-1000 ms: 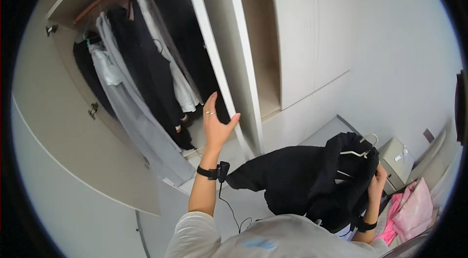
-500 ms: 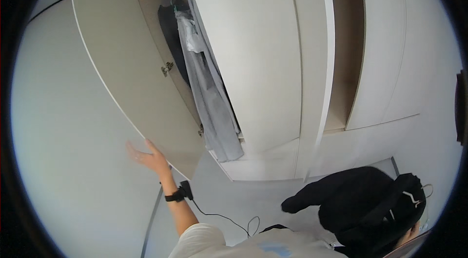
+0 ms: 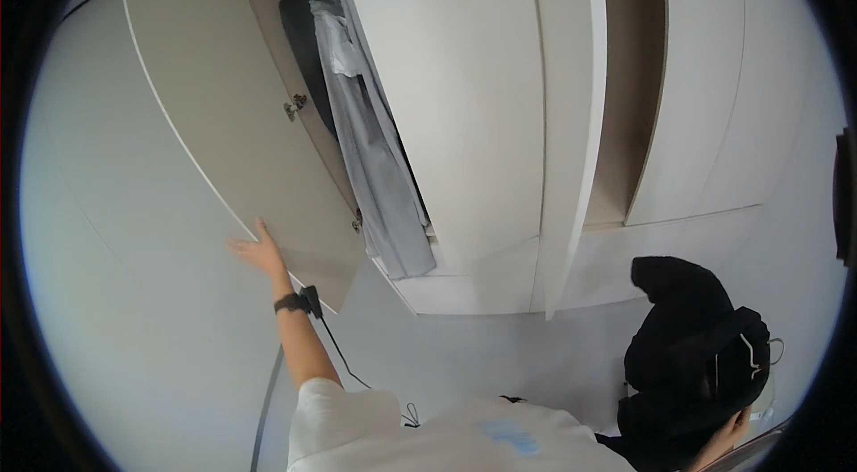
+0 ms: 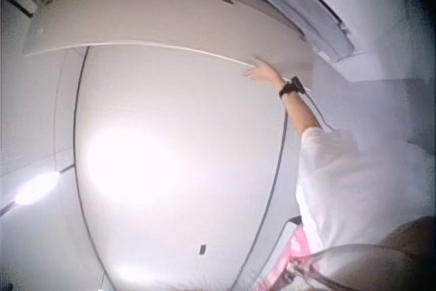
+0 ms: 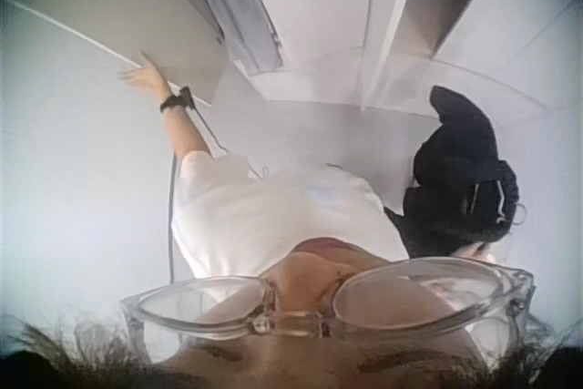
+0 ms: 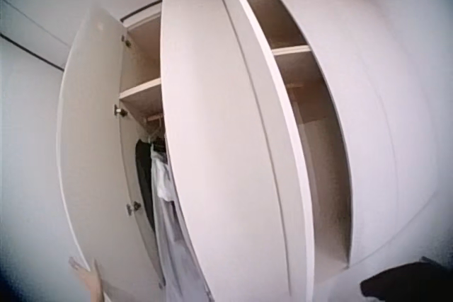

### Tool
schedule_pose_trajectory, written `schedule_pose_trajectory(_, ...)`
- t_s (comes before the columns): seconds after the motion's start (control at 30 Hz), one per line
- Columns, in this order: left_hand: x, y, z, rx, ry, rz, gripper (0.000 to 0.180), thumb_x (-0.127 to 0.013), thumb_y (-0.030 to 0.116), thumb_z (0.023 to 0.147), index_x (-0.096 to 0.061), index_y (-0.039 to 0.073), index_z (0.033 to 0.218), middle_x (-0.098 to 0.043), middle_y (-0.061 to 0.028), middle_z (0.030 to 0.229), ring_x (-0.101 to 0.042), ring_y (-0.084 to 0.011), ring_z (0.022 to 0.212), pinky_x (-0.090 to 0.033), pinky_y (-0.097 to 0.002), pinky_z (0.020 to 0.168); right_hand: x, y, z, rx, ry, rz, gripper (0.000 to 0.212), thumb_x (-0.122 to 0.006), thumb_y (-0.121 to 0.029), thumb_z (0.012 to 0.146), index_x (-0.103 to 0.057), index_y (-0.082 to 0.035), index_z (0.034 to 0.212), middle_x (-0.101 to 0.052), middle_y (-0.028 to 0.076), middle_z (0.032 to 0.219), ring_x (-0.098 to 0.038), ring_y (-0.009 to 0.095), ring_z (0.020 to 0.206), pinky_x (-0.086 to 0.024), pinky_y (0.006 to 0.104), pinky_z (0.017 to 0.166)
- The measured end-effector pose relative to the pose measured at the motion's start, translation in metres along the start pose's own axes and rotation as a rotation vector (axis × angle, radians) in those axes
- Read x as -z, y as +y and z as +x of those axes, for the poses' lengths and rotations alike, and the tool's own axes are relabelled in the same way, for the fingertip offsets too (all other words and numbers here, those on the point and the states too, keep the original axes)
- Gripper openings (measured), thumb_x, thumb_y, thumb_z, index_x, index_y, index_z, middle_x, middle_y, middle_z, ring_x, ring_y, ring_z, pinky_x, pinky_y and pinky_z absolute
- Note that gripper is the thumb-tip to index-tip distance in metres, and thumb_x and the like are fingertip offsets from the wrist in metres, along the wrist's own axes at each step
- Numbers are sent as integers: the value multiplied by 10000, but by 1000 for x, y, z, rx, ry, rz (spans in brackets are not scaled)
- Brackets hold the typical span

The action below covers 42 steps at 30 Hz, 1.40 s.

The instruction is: The person takes several pairs of pants and a jacket from a bed and hangs them on hangers before placing them inside a closet.

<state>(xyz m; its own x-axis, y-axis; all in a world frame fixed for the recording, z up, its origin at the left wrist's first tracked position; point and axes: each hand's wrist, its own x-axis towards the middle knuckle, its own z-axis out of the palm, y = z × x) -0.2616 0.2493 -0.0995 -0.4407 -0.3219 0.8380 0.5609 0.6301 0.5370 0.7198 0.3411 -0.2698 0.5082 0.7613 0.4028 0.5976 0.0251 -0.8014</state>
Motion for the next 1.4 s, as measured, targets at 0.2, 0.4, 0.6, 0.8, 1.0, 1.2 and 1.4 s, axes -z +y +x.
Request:
schedule_pose_trajectory(0.2, -52, -38, 0, 377, -176, -95, 914, -622, 617, 802, -420, -106, 1324, -454, -292, 1334, -412, -412, 1271, -320, -479, 1066, -9, 18, -3, -16, 76, -87, 422, -460, -218, 994, -507, 105, 1263, -560, 234, 1270, -530, 321, 1178, -363, 363, 1029)
schedule_pose_trajectory(0.4, -35, -50, -30, 190, -328, 87, 732, -655, 460, 844, -456, -76, 1302, -480, -275, 1310, -459, -403, 1218, -359, -468, 1030, -22, 29, 4, -12, 33, -94, 423, -482, -214, 985, -514, 120, 1241, -582, 245, 1231, -554, 336, 1136, -389, 363, 994)
schedule_pose_trajectory(0.6, 4, 57, -70, 7, -171, 194, 641, -713, 153, 813, -404, 0, 1353, -467, -230, 1300, -461, -375, 1197, -379, -454, 996, -6, -5, 4, -8, 21, -230, 427, -475, -237, 988, -539, 128, 1200, -599, 250, 1193, -565, 333, 1101, -393, 359, 986)
schedule_pose_trajectory(0.8, -33, 67, -155, 64, -581, -231, 556, -692, 102, 801, -438, -21, 1281, -507, -216, 1176, -521, -342, 1067, -439, -429, 889, -16, -48, -5, -30, 19, -66, 413, -509, -244, 972, -553, 125, 1152, -622, 227, 1097, -563, 282, 974, -418, 359, 905)
schedule_pose_trajectory(1.0, -175, -50, -311, 452, -1093, -109, 1164, -890, 306, 571, -176, -77, 1407, -364, -315, 1363, -376, -432, 1272, -313, -442, 1083, -45, -105, -29, 140, 138, -151, 388, -576, -257, 939, -616, 126, 994, -677, 219, 858, -545, 234, 743, -470, 392, 719)
schedule_pose_trajectory(1.2, -273, -74, -311, 550, -1163, -314, 1376, -914, 319, 530, 38, -44, 1455, -289, -352, 1421, -334, -425, 1330, -321, -421, 1096, -75, -121, -71, -46, 168, -159, 351, -575, -230, 936, -620, 118, 955, -657, 185, 823, -477, 204, 733, -454, 375, 702)
schedule_pose_trajectory(1.4, -353, -120, -328, 765, -1313, -170, 1010, -869, 338, 603, -337, -14, 1385, -478, -315, 1307, -475, -376, 1236, -408, -409, 1021, -139, -188, -99, -93, 57, -346, 309, -539, -195, 946, -616, 103, 976, -618, 143, 873, -502, 198, 810, -434, 321, 762)
